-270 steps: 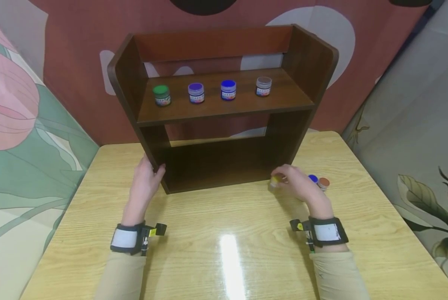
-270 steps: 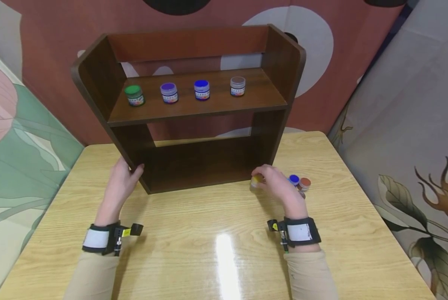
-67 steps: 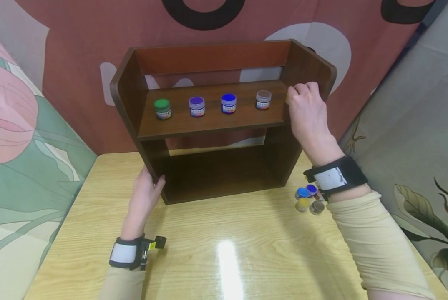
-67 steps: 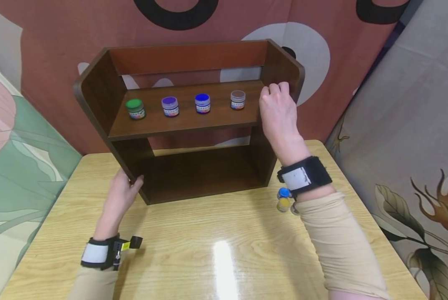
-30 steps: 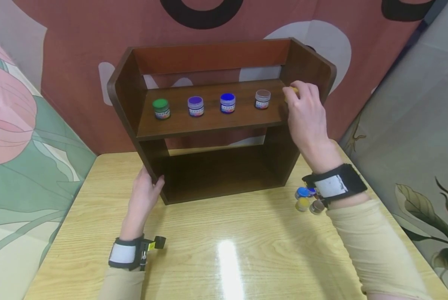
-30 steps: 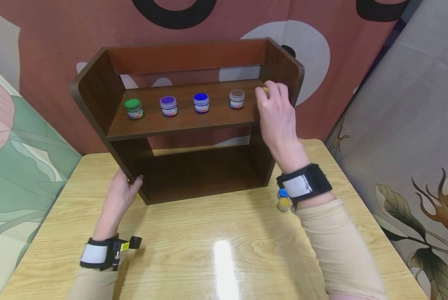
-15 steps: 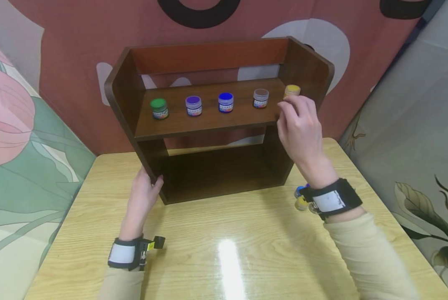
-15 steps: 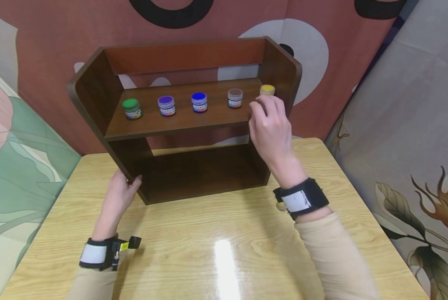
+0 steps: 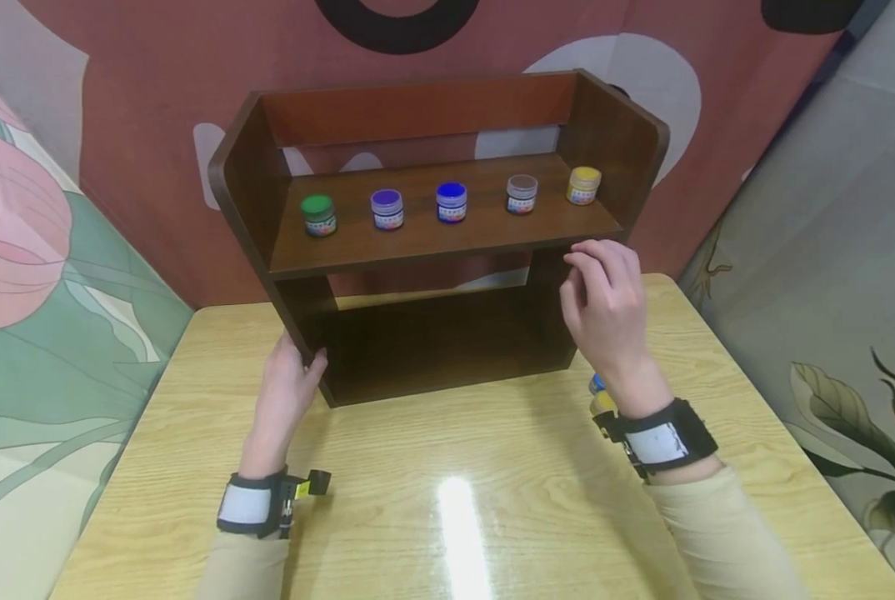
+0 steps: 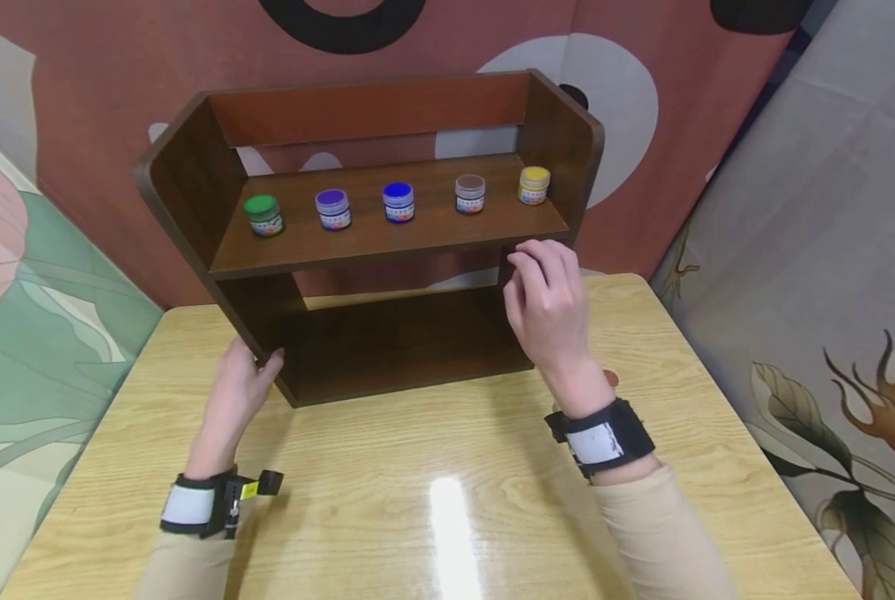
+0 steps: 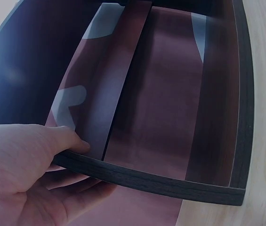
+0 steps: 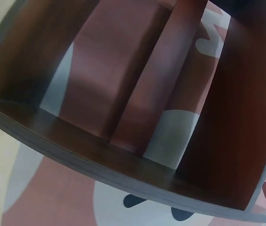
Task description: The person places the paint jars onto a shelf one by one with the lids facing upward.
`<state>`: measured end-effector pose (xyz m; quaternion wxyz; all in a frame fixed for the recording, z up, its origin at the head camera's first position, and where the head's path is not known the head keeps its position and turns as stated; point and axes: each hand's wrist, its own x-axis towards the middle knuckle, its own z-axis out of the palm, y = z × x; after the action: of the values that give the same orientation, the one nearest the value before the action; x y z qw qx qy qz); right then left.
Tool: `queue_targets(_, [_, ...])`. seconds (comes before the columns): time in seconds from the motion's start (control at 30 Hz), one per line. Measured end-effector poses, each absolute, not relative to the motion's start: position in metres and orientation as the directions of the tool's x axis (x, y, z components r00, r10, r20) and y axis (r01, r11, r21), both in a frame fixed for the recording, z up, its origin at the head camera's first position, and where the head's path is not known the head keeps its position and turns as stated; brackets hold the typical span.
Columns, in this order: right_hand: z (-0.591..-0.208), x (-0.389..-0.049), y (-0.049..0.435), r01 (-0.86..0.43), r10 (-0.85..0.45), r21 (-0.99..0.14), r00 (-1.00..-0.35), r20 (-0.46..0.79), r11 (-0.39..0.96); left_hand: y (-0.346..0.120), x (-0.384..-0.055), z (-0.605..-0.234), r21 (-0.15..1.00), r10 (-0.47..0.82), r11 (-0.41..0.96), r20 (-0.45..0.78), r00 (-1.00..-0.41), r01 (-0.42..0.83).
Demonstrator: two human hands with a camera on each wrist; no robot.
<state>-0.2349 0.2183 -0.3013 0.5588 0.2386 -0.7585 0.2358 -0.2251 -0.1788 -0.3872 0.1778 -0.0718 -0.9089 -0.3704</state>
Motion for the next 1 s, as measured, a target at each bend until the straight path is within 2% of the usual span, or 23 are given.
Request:
queue_targets(0.13, [-0.312,-0.231,0.221,-0.631,-0.065,-0.124,-0.269,0.961,0.766,-0.180,-0.225,-0.388,0.658,-0.003,0.708,0.367,-0.930,0.257])
queue_targets(0.4, [-0.333,-0.224,0.236,-0.579,-0.086,-0.186,-0.410,0.908,0.793,-0.180,-0.225,-0.387,0.640,0.002,0.719,0.389,-0.921,0.272])
queue_targets(0.67, [-0.352,-0.217,0.261,-0.503,-0.138,-0.249,-0.612,0.778,0.828,-0.179,-0.226,-0.388,0.647,-0.004,0.716,0.377,-0.926,0.261])
queue_targets(0.87, [-0.356,-0.210,0.275,-0.438,-0.166,-0.324,-0.771,0.615,0.839,-0.179,-0.227,-0.388,0.651,-0.008,0.713,0.377,-0.926,0.259])
queue_targets(1.0, [-0.359,-0.207,0.284,-0.394,-0.185,-0.359,-0.849,0.495,0.846,-0.179,-0.226,-0.387,0.649,-0.006,0.713,0.384,-0.923,0.265])
